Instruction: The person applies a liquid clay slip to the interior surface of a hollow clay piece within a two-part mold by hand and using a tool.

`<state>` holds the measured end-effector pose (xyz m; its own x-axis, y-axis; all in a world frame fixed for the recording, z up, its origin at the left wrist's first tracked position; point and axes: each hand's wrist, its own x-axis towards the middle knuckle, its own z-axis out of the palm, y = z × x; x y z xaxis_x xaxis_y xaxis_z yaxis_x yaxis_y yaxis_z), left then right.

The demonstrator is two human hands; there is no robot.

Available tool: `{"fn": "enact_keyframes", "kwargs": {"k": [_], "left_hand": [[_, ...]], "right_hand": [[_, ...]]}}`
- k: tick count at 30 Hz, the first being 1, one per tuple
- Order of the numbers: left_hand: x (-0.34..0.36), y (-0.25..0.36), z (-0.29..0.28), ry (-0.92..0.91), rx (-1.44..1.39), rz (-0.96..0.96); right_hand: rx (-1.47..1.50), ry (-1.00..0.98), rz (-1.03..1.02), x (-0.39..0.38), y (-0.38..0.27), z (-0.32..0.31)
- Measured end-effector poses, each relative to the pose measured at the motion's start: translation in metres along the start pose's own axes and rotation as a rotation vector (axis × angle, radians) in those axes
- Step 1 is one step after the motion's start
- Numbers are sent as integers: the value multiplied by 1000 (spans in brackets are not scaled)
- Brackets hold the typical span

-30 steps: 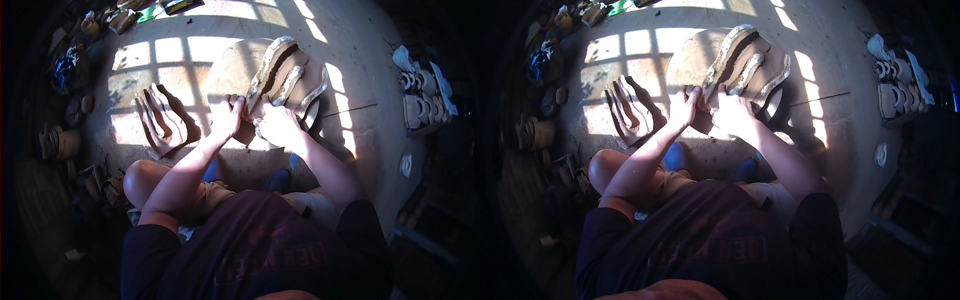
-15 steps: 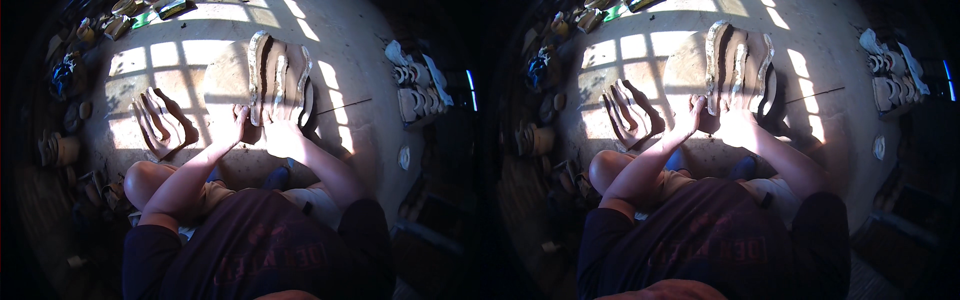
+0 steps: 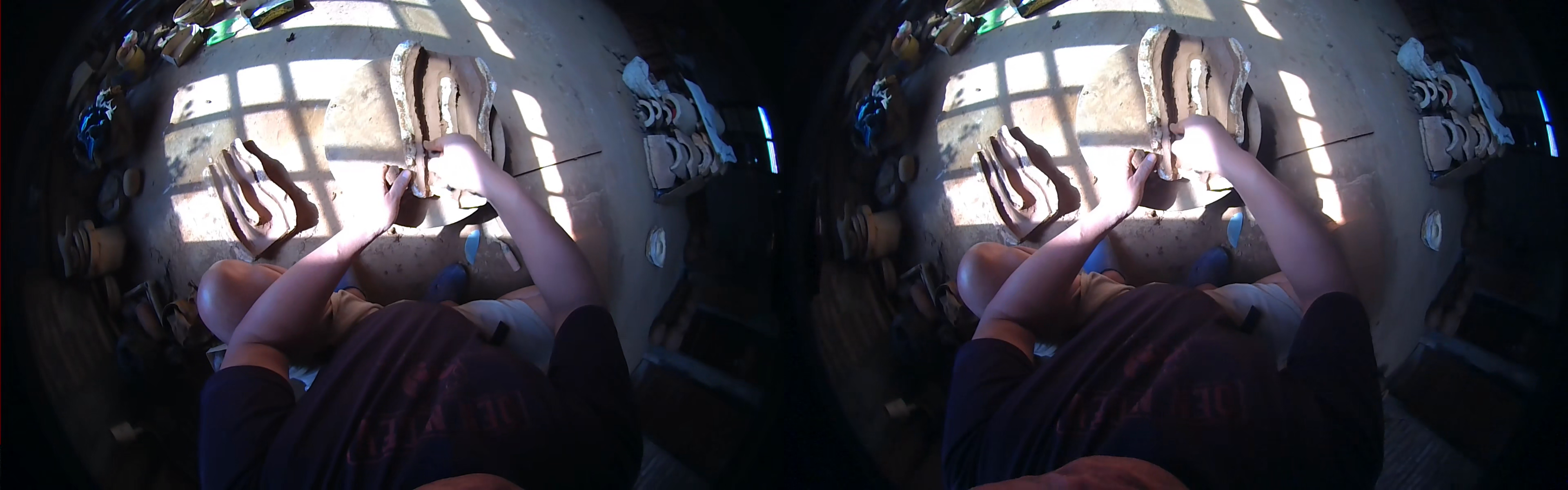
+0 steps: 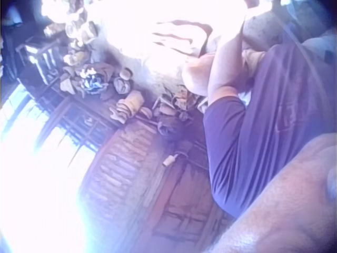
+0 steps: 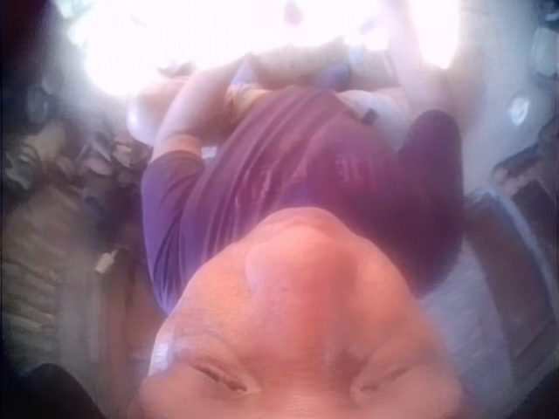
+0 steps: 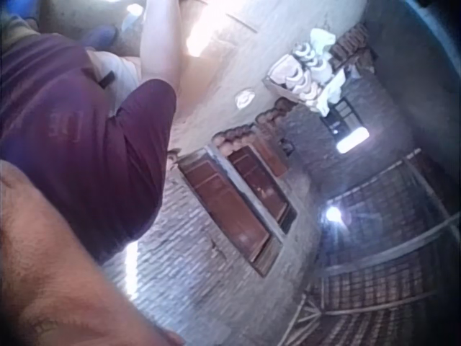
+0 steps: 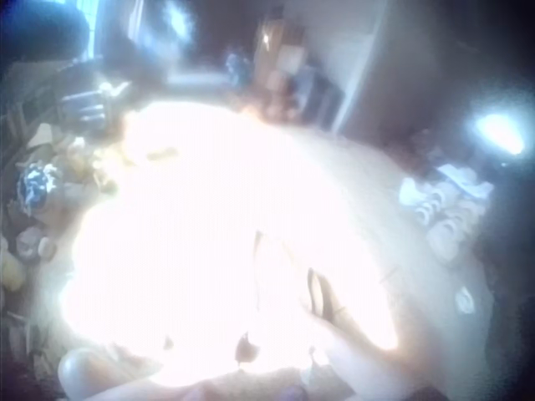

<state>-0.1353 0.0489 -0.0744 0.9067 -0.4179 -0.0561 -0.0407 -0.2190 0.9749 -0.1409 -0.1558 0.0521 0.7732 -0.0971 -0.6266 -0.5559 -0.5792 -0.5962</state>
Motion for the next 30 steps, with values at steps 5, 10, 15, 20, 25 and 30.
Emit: {"fn": "enact_keyframes", "kwargs": {"k": [5,10,15,20,25,30], "left_hand": [[-1,-7,-4,-102,-6,-77],[-2,7,0,-112,73,-51],[-3,15,0,-160,73,-118],[-5,8,6,-133,26,-85],[-5,-6,6,-160,-99,-120],[-2,-9,16,-144,-110,-21]], "right_hand": [[-688,264,-300,-47,37,59],[-596,180,-131,-78,42,72],[-624,151,-14,-99,37,88],[-586,174,49,-82,39,89],[-389,146,2,-92,29,71],[-599,321,-112,-73,59,89]]}}
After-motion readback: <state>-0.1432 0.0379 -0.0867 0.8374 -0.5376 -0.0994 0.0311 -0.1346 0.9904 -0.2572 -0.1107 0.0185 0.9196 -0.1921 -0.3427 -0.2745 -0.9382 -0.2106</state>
